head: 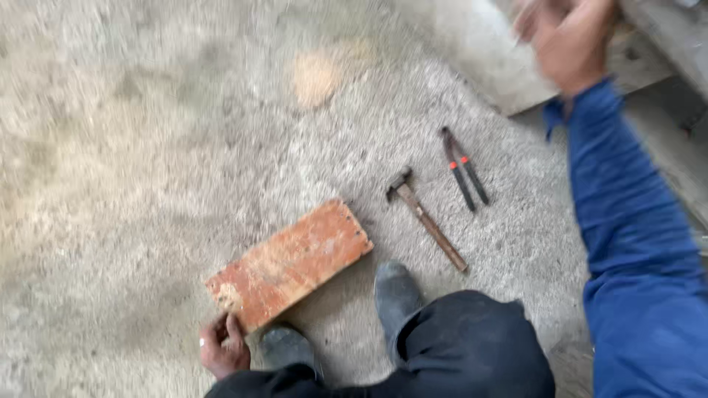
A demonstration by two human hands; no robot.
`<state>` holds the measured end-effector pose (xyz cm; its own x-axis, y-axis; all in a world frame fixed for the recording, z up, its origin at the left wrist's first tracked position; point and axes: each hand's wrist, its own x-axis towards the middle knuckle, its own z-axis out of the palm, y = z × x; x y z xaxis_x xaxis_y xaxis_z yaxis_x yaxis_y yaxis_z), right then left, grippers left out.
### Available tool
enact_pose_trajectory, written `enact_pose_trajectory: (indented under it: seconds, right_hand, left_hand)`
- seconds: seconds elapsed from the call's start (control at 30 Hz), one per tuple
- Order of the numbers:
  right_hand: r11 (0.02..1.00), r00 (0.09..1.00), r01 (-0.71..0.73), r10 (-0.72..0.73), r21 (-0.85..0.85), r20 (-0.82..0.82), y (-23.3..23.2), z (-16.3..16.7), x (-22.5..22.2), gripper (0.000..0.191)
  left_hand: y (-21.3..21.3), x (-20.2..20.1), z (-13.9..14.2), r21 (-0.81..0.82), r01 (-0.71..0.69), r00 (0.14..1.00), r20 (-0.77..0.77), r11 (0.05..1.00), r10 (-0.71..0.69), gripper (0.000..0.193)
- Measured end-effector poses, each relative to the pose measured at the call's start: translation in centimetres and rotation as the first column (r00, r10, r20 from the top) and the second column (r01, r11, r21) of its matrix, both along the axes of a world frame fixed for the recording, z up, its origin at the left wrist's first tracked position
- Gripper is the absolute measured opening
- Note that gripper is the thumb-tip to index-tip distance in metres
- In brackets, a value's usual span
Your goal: The person assembles a small wooden box-like structure by joining several wooden pieces together. They use a hammer to drive nails into the wood to secure the joints, repeatedly flipping the object to work on different sides.
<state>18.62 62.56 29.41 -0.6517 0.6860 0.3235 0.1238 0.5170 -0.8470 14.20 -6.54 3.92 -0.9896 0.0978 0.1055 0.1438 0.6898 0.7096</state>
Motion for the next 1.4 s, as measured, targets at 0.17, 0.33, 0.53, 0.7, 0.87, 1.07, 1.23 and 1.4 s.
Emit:
enact_pose_trajectory:
  seconds: [0.17, 0.33, 0.53, 0.7, 0.87, 1.07, 1.23, 1.4]
  right_hand:
    - [0.969, 0.717, -0.109, 0.231, -0.222, 0.657, -10.7, -17.9, 7.5, 0.022]
    - [0.950, 0.602, -0.309, 0.169, 0.033, 0.780, -19.0, -28.0, 13.4, 0.047]
    - [0.961, 0.582, -0.257, 0.072, 0.099, 0.810, -21.4, -30.3, 14.9, 0.041]
    - [0.965, 0.666, -0.252, 0.116, 0.075, 0.737, -20.9, -28.4, 15.3, 0.030]
    - [0.930, 0.758, -0.283, 0.368, -0.236, 0.539, -24.5, -22.1, 12.4, 0.026]
    - [0.833, 0.672, -0.453, 0.554, -0.318, 0.492, -28.4, -19.6, 6.5, 0.032]
    - [0.819, 0.566, -0.560, 0.490, -0.127, 0.662, -29.0, -22.0, 1.1, 0.033]
    - [0.826, 0.440, -0.331, 0.563, -0.457, 0.700, -29.4, -22.3, 1.7, 0.031]
  left_hand:
    - [-2.7, -1.7, -0.2, 0.007, 0.160, 0.987, 0.018, 0.987, -0.160, 0.007]
    - [-3.8, -1.8, -2.5, 0.224, -0.130, 0.948, 0.314, 0.966, 0.055, 0.024]
    - [-2.9, 0.9, -1.4, 0.131, -0.097, 0.944, 0.327, 0.987, 0.049, 0.062]
    - [-2.6, 1.0, -1.0, -0.031, -0.363, 0.716, 0.630, 0.931, 0.300, 0.066]
    - [-3.0, 2.6, -2.4, 0.173, -0.465, 0.694, 0.680, 0.868, 0.237, 0.065]
    - [-2.8, 0.2, -4.0, 0.404, -0.555, 0.757, 0.607, 0.727, 0.241, 0.052]
    - [-0.5, -6.8, -4.8, 0.673, -0.581, 0.810, 0.532, 0.457, 0.246, 0.048]
    - [2.1, -7.5, -4.5, 0.461, -0.665, 0.632, 0.767, 0.588, 0.113, 0.047]
